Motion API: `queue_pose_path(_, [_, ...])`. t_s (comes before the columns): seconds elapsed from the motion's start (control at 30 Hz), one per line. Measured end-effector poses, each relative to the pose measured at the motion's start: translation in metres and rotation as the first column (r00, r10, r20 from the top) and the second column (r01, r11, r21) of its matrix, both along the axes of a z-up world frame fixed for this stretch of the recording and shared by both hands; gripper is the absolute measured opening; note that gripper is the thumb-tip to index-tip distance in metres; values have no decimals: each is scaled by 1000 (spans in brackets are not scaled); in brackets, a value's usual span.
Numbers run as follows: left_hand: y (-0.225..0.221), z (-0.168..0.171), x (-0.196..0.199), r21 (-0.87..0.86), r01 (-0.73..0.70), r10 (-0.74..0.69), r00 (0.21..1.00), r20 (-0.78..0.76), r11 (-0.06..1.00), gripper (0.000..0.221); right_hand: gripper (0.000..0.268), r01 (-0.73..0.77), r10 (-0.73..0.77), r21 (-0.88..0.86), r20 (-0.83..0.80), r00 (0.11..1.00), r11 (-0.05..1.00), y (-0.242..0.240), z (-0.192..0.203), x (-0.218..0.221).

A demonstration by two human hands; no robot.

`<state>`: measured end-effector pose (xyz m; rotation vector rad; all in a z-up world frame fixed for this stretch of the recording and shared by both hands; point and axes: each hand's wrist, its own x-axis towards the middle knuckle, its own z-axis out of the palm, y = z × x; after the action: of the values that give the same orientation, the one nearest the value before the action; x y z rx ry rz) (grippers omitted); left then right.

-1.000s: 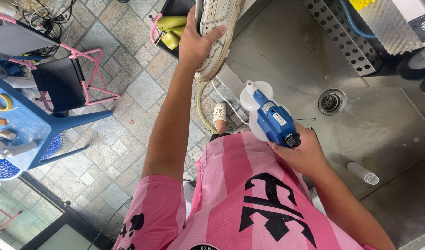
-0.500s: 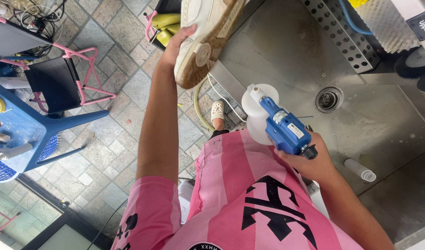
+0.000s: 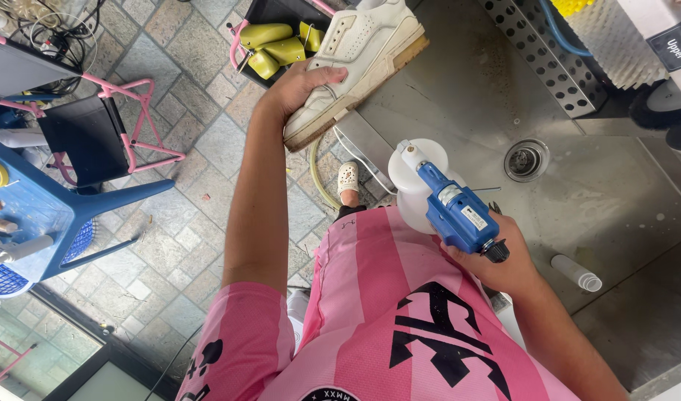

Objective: The person holds a white shoe over a metal sink and applies a liquid using a handheld spray tool, then wipes the outer surface and turns the shoe over.

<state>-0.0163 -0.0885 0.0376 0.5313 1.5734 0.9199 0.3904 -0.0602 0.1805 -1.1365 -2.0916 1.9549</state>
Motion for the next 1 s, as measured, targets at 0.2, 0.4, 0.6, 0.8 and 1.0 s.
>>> queue_pose_path(0.2, [-6,10,3,96,-66,53,990,129,993,81,24,-40,52,149,-74,996,988,3,-6,8])
queue_pose_path(0.4, [-4,12,-3,288,-188,158,980,123,939,93,25,-42,55,245,-43,998,969,4,-16,12])
queue_pose_path(0.6, [21,-1,16,429,-111,361,742,-564,897,97,29,-41,62,233,-87,994,972,1,-13,3])
queue_pose_path(0.8, [35,-15,14,309,-98,273,756,-595,946,97,34,-16,19,192,-10,1000,981,-5,-15,-5])
queue_pose_path(1.0, [33,-15,-8,381,-54,237,858,-455,923,90,32,52,-50,37,-61,997,998,-7,-17,-5])
